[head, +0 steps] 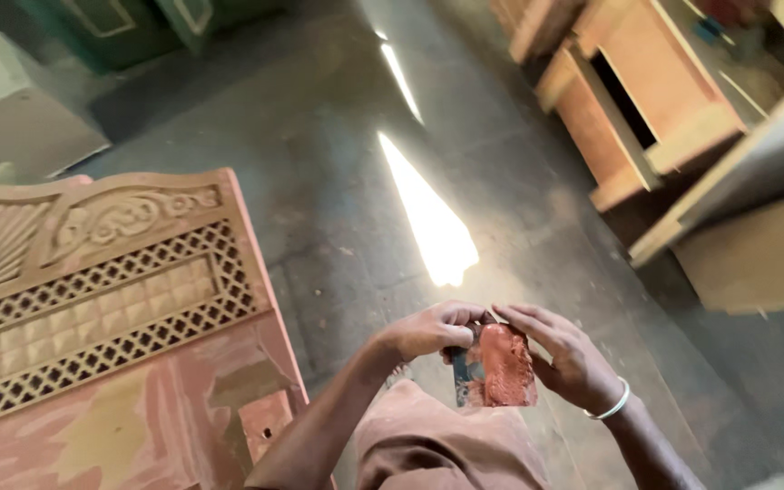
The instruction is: The person applies reddish-brown wood filler to a large carved wooden panel using a putty knife and a small wooden block. They spread the filler across the surface and into the carved details, then scrape excess material off the tool.
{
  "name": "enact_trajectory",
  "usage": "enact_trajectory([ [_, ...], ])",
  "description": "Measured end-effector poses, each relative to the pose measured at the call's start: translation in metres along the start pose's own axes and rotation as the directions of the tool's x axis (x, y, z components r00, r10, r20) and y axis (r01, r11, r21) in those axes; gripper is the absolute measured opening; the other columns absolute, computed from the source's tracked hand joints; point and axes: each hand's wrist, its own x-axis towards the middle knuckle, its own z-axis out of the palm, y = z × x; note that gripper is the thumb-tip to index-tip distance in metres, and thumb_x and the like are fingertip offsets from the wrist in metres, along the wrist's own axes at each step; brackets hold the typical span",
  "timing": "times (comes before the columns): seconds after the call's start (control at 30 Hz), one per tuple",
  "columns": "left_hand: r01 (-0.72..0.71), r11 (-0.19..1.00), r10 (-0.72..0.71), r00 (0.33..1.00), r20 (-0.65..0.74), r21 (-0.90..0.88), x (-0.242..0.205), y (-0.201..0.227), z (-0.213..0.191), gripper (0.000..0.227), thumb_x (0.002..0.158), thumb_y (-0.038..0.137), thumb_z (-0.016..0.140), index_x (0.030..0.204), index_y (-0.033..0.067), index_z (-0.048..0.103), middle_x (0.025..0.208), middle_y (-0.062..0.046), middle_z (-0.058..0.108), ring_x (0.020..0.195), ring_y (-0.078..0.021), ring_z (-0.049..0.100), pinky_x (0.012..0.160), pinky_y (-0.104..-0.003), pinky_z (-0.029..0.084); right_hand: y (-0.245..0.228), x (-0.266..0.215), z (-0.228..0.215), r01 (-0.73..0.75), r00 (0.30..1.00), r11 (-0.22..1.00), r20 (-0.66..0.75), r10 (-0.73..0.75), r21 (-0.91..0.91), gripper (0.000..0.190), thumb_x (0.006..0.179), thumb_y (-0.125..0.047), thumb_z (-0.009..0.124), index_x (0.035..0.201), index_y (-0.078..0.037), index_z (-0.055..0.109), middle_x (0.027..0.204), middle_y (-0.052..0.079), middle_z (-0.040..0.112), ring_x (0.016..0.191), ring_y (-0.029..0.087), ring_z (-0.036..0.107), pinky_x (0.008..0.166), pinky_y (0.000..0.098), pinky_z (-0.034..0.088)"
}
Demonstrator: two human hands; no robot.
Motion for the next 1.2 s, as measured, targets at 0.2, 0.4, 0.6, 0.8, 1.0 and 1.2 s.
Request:
enact_trajectory([
  [0.2, -0.099, 0.989, 0.078, 0.981, -0.179, -0.112, -0.011, 0.019, -0.055, 0.042, 0.088, 0.003, 0.053, 0.128, -0.0027, 0.060, 0.079, 0.001, 0.063, 0.060, -0.0055, 0.053, 0.054, -0.022, 0.045, 0.020, 0.102, 0.004, 0.157, 0.979, 0.988, 0.131, -0.155, -0.008, 0.076, 0.069, 0.000, 0.073, 0.142, -0.013, 0.057, 0.131, 0.011, 0.068, 0.114, 0.031, 0.067, 0.095, 0.0397, 0.055],
  [0.4, -0.193, 0.946, 0.103, 0.941, -0.322, -0.262, -0.001, 0.038, -0.111, 0.037, 0.088, 0.004, 0.052, 0.123, -0.0048, 0.061, 0.079, -0.001, 0.065, 0.059, -0.0056, 0.055, 0.053, -0.021, 0.046, 0.073, 0.192, 0.012, 0.282, 0.912, 0.920, 0.223, -0.346, 0.272, 0.075, 0.075, 0.002, 0.072, 0.146, -0.008, 0.052, 0.142, 0.014, 0.063, 0.124, 0.033, 0.065, 0.101, 0.0399, 0.053],
  [0.6, -0.228, 0.920, 0.014, 0.832, -0.555, -0.319, 0.047, 0.056, -0.175, 0.031, 0.088, 0.006, 0.054, 0.116, -0.0052, 0.062, 0.077, -0.004, 0.065, 0.057, -0.0090, 0.058, 0.050, -0.024, 0.048, 0.151, 0.279, 0.017, 0.027, 0.858, 0.825, 0.410, -0.309, 0.565, 0.067, 0.088, 0.000, 0.071, 0.152, -0.007, 0.050, 0.143, 0.010, 0.068, 0.125, 0.017, 0.066, 0.106, 0.0344, 0.052],
  [0.8, -0.309, 0.883, -0.041, 0.698, -0.715, -0.352, 0.088, 0.059, -0.240, 0.032, 0.085, 0.004, 0.054, 0.113, -0.0034, 0.066, 0.081, -0.004, 0.066, 0.062, -0.0091, 0.060, 0.053, -0.025, 0.049, 0.208, 0.383, 0.017, -0.240, 0.650, 0.643, 0.612, -0.450, 0.727, 0.073, 0.088, -0.009, 0.077, 0.153, -0.004, 0.044, 0.148, 0.008, 0.059, 0.133, 0.017, 0.054, 0.113, 0.0348, 0.042],
  [1.0, -0.422, 0.835, -0.095, 0.520, -0.849, -0.352, 0.086, 0.077, -0.288, 0.030, 0.087, 0.009, 0.056, 0.113, -0.0016, 0.068, 0.082, -0.004, 0.067, 0.061, -0.0092, 0.061, 0.052, -0.025, 0.049, 0.216, 0.476, 0.025, -0.347, 0.454, 0.649, 0.727, -0.516, 0.677, 0.067, 0.090, -0.011, 0.074, 0.152, -0.005, 0.048, 0.148, 0.005, 0.059, 0.135, 0.014, 0.053, 0.116, 0.0336, 0.040],
  [1.2, -0.538, 0.801, -0.038, 0.392, -0.919, -0.262, 0.050, 0.094, -0.353, 0.032, 0.088, 0.011, 0.058, 0.115, -0.0044, 0.066, 0.076, -0.005, 0.065, 0.053, -0.0106, 0.058, 0.045, -0.026, 0.047, 0.206, 0.579, 0.065, -0.302, 0.324, 0.844, 0.880, -0.347, 0.444, 0.068, 0.088, -0.002, 0.073, 0.152, -0.013, 0.050, 0.129, 0.002, 0.069, 0.118, 0.012, 0.061, 0.107, 0.0326, 0.047],
])
